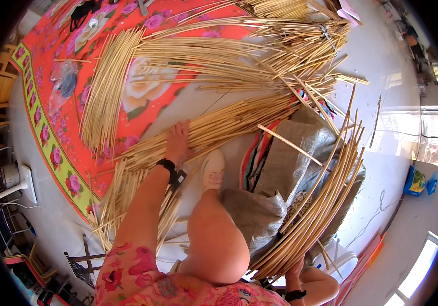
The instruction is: The person sorts wooden rods by picking them up from a pile on the floor and organizing them into groups.
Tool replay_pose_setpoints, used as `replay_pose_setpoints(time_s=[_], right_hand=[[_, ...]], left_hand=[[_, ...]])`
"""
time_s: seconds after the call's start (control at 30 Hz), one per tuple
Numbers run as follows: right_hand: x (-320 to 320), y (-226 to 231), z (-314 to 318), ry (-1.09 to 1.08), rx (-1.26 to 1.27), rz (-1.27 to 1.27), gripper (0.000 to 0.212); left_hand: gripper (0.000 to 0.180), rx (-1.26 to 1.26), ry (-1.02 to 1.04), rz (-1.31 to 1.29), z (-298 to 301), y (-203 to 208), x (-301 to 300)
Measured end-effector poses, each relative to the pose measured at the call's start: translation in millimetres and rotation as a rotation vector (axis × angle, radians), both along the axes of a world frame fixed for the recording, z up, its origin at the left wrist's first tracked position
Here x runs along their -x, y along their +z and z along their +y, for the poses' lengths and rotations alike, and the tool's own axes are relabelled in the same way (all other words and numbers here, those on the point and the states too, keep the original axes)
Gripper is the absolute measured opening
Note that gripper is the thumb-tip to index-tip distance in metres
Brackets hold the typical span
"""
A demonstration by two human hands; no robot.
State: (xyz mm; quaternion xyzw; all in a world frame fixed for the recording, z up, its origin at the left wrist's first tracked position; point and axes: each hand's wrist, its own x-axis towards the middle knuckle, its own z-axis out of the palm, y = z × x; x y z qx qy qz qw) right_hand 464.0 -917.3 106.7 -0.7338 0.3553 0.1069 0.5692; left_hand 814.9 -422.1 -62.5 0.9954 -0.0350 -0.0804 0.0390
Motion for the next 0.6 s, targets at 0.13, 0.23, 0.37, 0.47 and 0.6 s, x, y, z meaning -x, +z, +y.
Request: replay_pose_setpoints(time_s=[0.13,0.23,0.37,0.47,0.6], right_hand=[[9.5,-11.1,-2.8,-0.121,-0.049,-0.038,0.051],[7.3,-12.2,-1.3,-0.193,-0.123,-0.058,0.051],[0.9,-7.1,6.1,-0.364,-0.260,-0.057,0.051],[-7.9,0.3,13.8,-0.271,-0.229,-0.087,0.051],[-4.8,-2.7,9.4,-0.278,-0.224,-0.073,0.051]], left_hand=[[0.109,0.164,0.005,0.196,14.6,4.5,-25.7],[0.096,0.234,0.030,0.236,21.0,5.9,-30.5],[0.075,0.270,0.038,0.313,31.0,-0.4,-34.2],[0.063,0.230,0.009,0.246,27.0,-3.2,-29.5],[0.055,0.244,0.037,0.245,31.0,9.8,-25.7]])
